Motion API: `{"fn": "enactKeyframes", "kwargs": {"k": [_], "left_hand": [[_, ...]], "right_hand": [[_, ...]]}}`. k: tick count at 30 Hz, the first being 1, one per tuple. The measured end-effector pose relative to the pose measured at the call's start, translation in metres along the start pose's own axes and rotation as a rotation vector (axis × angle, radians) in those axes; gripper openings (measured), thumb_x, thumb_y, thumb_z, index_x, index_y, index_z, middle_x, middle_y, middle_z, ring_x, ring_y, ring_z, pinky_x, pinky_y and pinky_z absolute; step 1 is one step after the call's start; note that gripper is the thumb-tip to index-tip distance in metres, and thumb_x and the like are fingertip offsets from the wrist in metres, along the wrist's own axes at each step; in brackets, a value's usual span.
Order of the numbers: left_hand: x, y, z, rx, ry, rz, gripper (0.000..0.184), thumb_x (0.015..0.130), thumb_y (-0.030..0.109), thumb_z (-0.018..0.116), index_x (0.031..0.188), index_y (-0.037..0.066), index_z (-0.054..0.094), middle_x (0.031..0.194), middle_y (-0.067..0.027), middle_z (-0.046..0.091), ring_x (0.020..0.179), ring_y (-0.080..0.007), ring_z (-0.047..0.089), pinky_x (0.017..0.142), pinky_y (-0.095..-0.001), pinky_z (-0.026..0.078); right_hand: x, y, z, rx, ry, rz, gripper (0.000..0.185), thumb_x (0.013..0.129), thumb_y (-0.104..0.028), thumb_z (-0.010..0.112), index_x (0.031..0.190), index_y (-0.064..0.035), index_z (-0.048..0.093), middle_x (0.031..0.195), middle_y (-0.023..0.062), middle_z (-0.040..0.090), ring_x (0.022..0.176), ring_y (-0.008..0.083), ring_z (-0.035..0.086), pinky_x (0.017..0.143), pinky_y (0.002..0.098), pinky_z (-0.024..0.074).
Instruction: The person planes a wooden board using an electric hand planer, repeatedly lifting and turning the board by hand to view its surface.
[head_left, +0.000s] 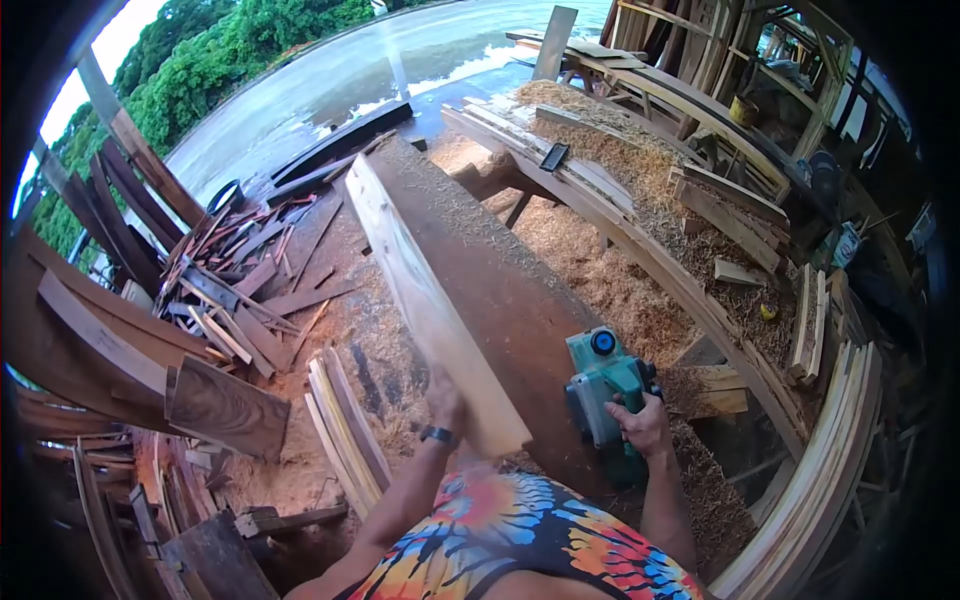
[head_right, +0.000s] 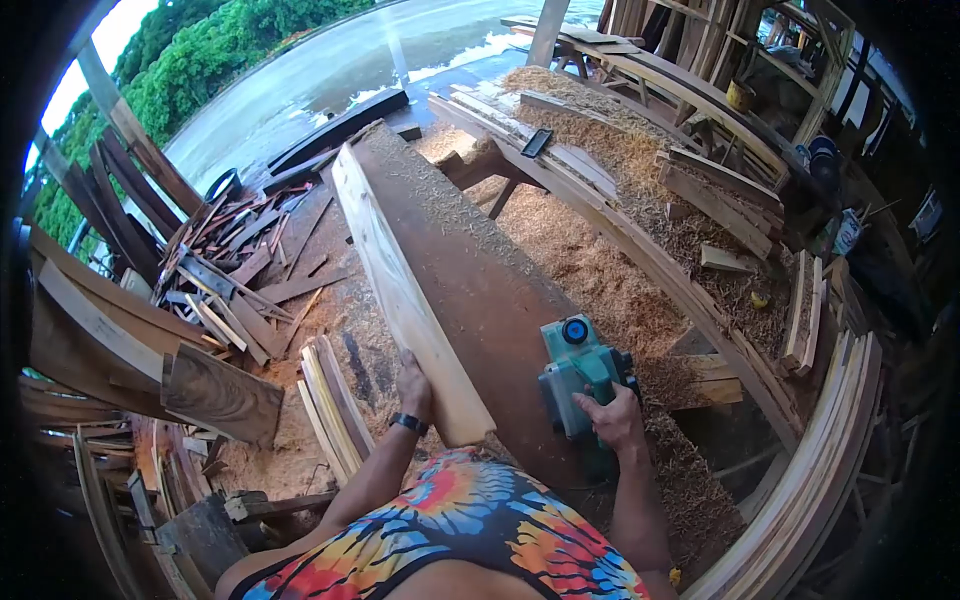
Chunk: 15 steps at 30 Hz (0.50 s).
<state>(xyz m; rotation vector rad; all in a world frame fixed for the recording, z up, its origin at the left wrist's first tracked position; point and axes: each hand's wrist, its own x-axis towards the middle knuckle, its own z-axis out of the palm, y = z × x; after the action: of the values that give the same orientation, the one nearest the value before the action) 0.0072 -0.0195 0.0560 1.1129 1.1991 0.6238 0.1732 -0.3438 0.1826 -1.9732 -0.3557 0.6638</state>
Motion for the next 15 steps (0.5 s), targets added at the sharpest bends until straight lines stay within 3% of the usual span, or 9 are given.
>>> {"fn": "enactKeyframes", "kwargs": {"k": [2, 6, 8, 10, 15], "left_hand": [[-0.034, 0.022, 0.001, -0.136, -0.083, -0.043, 0.065, 0.107, 0.056, 0.038, 0.123, -0.002, 0.062, 0.107, -0.014, 0.071, 0.091, -0.0217, 0.07, 0.08, -0.0395, 0.059], [-0.029, 0.034, 0.018, -0.575, -0.334, -0.165, 0.059, 0.103, 0.061, 0.041, 0.115, 0.007, 0.063, 0.083, -0.0054, 0.065, 0.072, -0.0217, 0.066, 0.066, -0.0358, 0.057], [-0.017, 0.039, 0.02, -0.531, -0.42, -0.141, 0.058, 0.101, 0.061, 0.042, 0.114, 0.006, 0.058, 0.069, -0.0026, 0.055, 0.058, -0.0227, 0.058, 0.052, -0.0357, 0.05], [-0.008, 0.053, 0.022, -0.72, -0.592, -0.223, 0.058, 0.101, 0.059, 0.044, 0.116, 0.004, 0.056, 0.066, -0.003, 0.054, 0.054, -0.0223, 0.056, 0.048, -0.0362, 0.047], [0.026, 0.125, 0.036, -0.824, -0.528, -0.278, 0.05, 0.101, 0.048, 0.047, 0.119, 0.002, 0.05, 0.071, -0.0037, 0.054, 0.055, -0.0215, 0.054, 0.049, -0.0357, 0.045]], "right_hand": [[0.0, 0.002, 0.001, -0.024, 0.007, -0.026, 0.037, 0.083, -0.03, 0.081, 0.101, 0.0006, 0.068, 0.064, 0.005, 0.062, 0.054, 0.0126, 0.058, 0.052, 0.0304, 0.0454], [-0.002, -0.002, 0.0, 0.024, -0.005, 0.026, 0.034, 0.084, -0.027, 0.08, 0.099, 0.0008, 0.069, 0.065, 0.0047, 0.063, 0.053, 0.0124, 0.057, 0.051, 0.0299, 0.0447], [-0.005, -0.01, 0.002, 0.032, 0.005, 0.042, 0.033, 0.084, -0.026, 0.08, 0.098, 0.0008, 0.069, 0.065, 0.0043, 0.063, 0.052, 0.0121, 0.056, 0.05, 0.0295, 0.0443], [-0.003, -0.004, 0.003, 0.043, 0.023, 0.011, 0.032, 0.084, -0.025, 0.08, 0.098, 0.0004, 0.069, 0.065, 0.0036, 0.063, 0.05, 0.0118, 0.055, 0.049, 0.0293, 0.0439], [-0.005, -0.007, 0.003, 0.039, 0.02, 0.012, 0.03, 0.084, -0.025, 0.08, 0.098, -0.0003, 0.069, 0.066, 0.0023, 0.063, 0.051, 0.0115, 0.054, 0.05, 0.0291, 0.044]]}}
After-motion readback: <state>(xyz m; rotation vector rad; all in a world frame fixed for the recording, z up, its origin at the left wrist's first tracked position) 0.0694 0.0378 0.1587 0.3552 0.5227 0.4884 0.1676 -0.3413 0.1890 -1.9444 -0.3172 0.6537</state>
